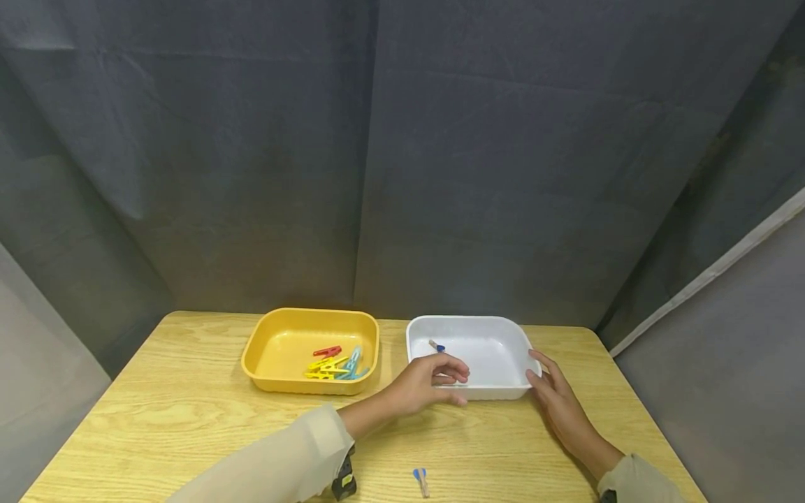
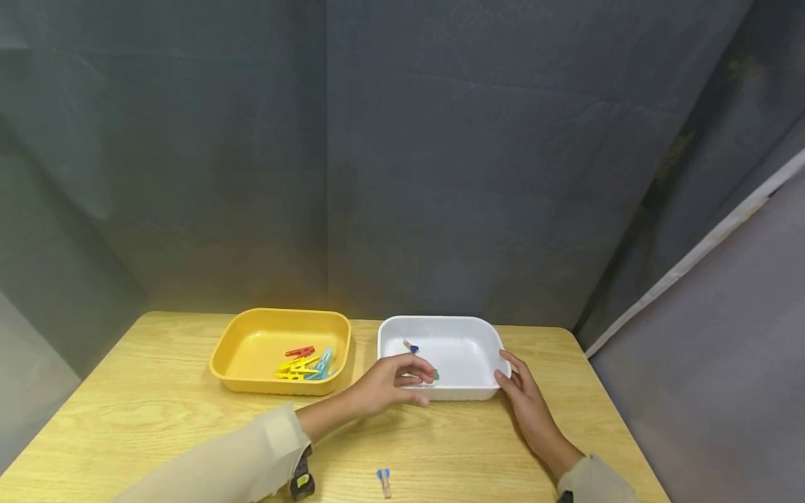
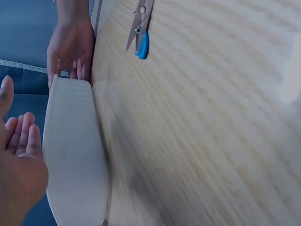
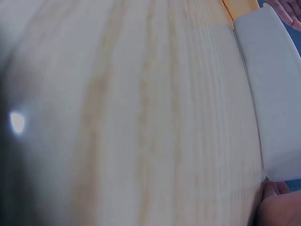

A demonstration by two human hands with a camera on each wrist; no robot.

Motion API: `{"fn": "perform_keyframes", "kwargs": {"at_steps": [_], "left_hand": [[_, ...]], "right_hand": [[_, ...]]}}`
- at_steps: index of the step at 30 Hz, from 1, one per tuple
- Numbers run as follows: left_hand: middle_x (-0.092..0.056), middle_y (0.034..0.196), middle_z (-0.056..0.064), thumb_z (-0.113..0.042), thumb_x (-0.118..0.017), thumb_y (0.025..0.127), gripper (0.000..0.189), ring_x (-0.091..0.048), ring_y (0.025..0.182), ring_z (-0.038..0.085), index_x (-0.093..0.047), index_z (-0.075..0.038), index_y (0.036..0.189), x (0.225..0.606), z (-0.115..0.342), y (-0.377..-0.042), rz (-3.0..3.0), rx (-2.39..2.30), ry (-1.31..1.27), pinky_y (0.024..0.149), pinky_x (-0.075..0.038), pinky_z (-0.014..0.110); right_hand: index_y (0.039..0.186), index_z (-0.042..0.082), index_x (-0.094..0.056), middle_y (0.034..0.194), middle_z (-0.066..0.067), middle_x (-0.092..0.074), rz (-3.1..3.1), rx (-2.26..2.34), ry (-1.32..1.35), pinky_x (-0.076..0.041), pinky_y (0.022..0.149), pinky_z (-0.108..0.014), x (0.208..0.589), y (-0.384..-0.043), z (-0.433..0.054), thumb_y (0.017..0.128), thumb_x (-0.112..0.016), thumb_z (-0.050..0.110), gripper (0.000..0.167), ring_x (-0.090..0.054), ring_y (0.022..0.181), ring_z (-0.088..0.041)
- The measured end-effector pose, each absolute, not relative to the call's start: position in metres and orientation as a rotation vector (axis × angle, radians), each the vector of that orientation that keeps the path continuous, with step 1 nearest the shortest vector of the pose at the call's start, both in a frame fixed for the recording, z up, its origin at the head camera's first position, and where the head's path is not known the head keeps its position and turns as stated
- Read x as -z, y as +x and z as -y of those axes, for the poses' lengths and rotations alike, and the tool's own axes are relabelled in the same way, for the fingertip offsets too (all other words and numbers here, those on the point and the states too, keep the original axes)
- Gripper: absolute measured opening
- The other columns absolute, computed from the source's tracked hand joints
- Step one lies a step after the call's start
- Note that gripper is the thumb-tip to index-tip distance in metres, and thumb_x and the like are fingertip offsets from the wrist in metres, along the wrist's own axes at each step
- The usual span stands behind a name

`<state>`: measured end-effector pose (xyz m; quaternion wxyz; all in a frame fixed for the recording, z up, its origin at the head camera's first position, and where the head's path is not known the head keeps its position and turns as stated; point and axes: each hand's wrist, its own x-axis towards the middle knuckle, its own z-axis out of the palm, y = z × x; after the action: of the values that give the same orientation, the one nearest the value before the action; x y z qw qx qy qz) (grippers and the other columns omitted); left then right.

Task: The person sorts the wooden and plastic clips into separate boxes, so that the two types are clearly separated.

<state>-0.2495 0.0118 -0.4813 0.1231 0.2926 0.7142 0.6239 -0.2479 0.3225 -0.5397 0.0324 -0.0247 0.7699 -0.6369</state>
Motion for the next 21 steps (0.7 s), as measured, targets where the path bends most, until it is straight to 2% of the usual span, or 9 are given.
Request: {"fn": "perform_keyframes", "kwargs": {"at_steps": [9, 13, 16, 19, 21], "left_hand": [[-0.067, 0.124, 0.015, 0.001, -0.085, 0.082, 0.046, -0.068, 0.115, 0.018, -0.066, 0.000, 0.124, 0.486, -0.003, -0.242, -2.041, -1.800, 0.871, 0.106, -0.053, 0.024], [-0.068, 0.122, 0.003, -0.004, -0.085, 0.082, 0.047, -0.067, 0.116, 0.014, -0.066, -0.005, 0.126, 0.487, 0.003, -0.236, -2.042, -1.758, 0.883, 0.107, -0.052, 0.022], [-0.068, 0.121, -0.002, -0.004, -0.085, 0.082, 0.048, -0.067, 0.119, 0.022, -0.066, -0.006, 0.126, 0.487, 0.006, -0.232, -2.029, -1.730, 0.886, 0.109, -0.052, 0.025], [-0.069, 0.122, 0.005, 0.000, -0.085, 0.081, 0.049, -0.065, 0.122, 0.034, -0.065, -0.001, 0.126, 0.488, 0.010, -0.228, -2.001, -1.726, 0.881, 0.110, -0.052, 0.029], [-0.068, 0.124, 0.011, 0.001, -0.085, 0.081, 0.050, -0.065, 0.122, 0.036, -0.064, 0.001, 0.127, 0.489, 0.012, -0.226, -1.991, -1.718, 0.875, 0.110, -0.052, 0.029]], "right_hand": [[0.161, 0.012, -0.024, 0.161, -0.023, -0.027, -2.379, 1.979, -0.110, -0.039, 0.099, -0.001, 0.542, -0.248, -0.324, 0.111, -0.048, 0.035, 0.060, -0.047, 0.129, -0.003], [0.161, 0.012, -0.024, 0.161, -0.023, -0.027, -2.379, 1.975, -0.118, -0.038, 0.099, -0.001, 0.541, -0.248, -0.324, 0.111, -0.048, 0.036, 0.060, -0.047, 0.128, -0.001], [0.161, 0.013, -0.023, 0.161, -0.024, -0.027, -2.388, 1.967, -0.120, -0.038, 0.099, -0.001, 0.540, -0.247, -0.324, 0.111, -0.047, 0.036, 0.060, -0.047, 0.128, -0.001], [0.161, 0.013, -0.023, 0.160, -0.024, -0.028, -2.388, 1.965, -0.113, -0.038, 0.099, -0.001, 0.540, -0.247, -0.324, 0.111, -0.047, 0.036, 0.060, -0.048, 0.128, -0.002], [0.161, 0.013, -0.024, 0.160, -0.024, -0.028, -2.387, 1.963, -0.104, -0.038, 0.099, -0.001, 0.540, -0.247, -0.324, 0.111, -0.048, 0.036, 0.060, -0.048, 0.128, -0.002]]}}
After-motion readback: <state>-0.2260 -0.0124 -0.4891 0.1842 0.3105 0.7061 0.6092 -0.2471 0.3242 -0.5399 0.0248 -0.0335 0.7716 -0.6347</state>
